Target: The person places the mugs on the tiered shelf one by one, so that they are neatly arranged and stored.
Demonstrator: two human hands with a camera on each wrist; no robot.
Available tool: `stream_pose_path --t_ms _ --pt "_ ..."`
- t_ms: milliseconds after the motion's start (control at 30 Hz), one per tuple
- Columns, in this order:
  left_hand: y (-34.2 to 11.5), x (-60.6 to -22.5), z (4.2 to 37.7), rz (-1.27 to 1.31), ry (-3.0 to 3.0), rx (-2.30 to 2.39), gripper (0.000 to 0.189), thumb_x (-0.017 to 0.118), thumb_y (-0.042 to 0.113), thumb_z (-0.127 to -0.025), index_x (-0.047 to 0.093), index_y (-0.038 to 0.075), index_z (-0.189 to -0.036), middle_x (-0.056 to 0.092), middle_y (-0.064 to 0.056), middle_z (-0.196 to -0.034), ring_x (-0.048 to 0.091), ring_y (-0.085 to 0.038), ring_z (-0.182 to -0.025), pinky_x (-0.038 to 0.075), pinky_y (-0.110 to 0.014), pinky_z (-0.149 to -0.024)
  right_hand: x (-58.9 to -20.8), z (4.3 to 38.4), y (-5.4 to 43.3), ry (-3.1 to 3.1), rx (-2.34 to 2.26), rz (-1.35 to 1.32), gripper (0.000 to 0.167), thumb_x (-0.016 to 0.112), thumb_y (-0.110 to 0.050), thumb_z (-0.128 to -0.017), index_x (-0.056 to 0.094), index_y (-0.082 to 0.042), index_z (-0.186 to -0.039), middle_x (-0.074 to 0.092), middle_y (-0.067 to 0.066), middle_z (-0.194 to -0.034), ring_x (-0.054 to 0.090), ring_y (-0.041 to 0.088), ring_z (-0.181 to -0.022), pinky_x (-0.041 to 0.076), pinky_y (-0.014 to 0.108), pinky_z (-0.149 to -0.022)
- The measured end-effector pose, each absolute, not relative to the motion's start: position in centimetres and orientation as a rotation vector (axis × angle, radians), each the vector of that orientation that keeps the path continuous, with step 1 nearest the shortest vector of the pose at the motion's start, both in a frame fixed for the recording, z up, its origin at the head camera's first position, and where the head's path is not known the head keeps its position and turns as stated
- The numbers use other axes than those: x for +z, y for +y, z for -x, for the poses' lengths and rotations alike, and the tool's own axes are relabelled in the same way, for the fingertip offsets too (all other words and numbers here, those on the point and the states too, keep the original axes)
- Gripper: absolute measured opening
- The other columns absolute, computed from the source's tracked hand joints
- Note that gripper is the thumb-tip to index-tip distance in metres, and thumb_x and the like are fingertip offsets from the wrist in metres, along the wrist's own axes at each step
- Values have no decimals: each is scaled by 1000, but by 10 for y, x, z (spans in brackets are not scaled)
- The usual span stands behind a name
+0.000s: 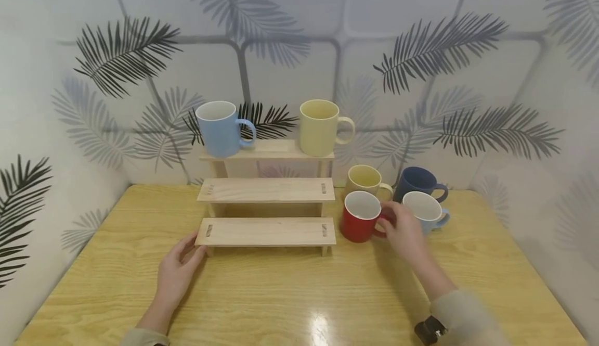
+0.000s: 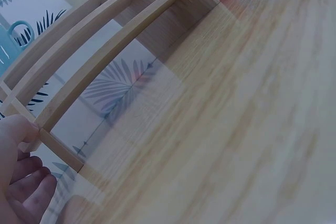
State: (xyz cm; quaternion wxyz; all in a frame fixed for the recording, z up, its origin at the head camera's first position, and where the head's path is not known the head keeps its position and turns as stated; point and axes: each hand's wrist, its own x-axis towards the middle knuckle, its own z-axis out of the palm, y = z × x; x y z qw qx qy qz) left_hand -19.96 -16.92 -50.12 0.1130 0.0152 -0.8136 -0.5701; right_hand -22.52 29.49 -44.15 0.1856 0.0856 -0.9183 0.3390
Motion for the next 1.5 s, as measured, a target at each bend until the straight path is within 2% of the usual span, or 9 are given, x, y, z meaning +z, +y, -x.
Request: stream_pose_path --t_ms 67,167,267,367,633,933,1067,1167,1500 --pt "-169 -501 200 -42 -2383 -1678 47 66 23 -92 54 1 -132 54 -23 -130 57 -35 -114 51 -30 -91 -442 223 293 -2592 979 -201 36 69 5 -84 55 9 -116 62 25 -105 62 37 -95 54 50 -83" --pt "-169 -500 199 -39 -2382 -1683 47 66 23 -92 54 1 -132 54 -23 -130 57 -34 -114 51 -29 -91 -443 221 292 -2582 1047 -140 37 70 1 -85 54 8 -119 62 25 -108 61 37 -98 56 29 -84" --pt "-169 -500 199 -41 -2380 -1690 47 66 22 -92 54 1 -132 54 -23 -130 57 -35 -114 51 -29 -91 -446 220 292 -2556 1138 -79 36 70 -5 -87 55 7 -118 62 25 -110 60 38 -99 47 6 -80" --pt "-169 -500 199 -41 -2375 -1694 47 66 21 -92 54 1 -132 54 -23 -130 58 -35 -113 51 -29 -91 -454 220 294 -2517 1188 -43 34 70 -7 -87 57 7 -115 63 25 -109 61 35 -96 40 -2 -75" --pt "-169 -500 199 -52 -2383 -1686 47 66 23 -92 53 1 -132 53 -23 -131 58 -35 -113 51 -30 -90 -465 219 293 -2467 1307 84 30 69 -11 -89 59 6 -112 63 22 -106 51 -7 -82 45 3 -71" --pt "-169 -500 199 -65 -2394 -1687 47 66 21 -92 53 1 -133 53 -24 -130 57 -35 -114 51 -28 -90 -477 223 292 -2218 1795 173 32 67 -7 -90 53 9 -114 61 -18 -86 55 -1 -83 49 7 -74" --pt "-169 -501 200 -63 -2393 -1679 47 66 22 -92 53 1 -132 53 -23 -131 57 -35 -115 51 -28 -90 -484 226 291 -2032 2010 150 16 66 -4 -90 60 -5 -104 63 -15 -87 57 2 -85 50 9 -75" --pt "-169 -501 200 -58 -2394 -1669 47 66 23 -92 53 1 -132 53 -23 -131 56 -35 -116 51 -28 -91 -489 227 289 -1866 2170 115 18 62 1 -91 64 -16 -97 63 -10 -89 57 4 -86 51 12 -77" --pt "-169 -500 199 -42 -2383 -1693 47 66 22 -92 54 1 -132 52 -22 -132 55 -34 -117 50 -28 -92 -492 225 282 -1556 2388 54 16 58 6 -91 61 -10 -93 67 -3 -85 61 9 -79 54 17 -74"
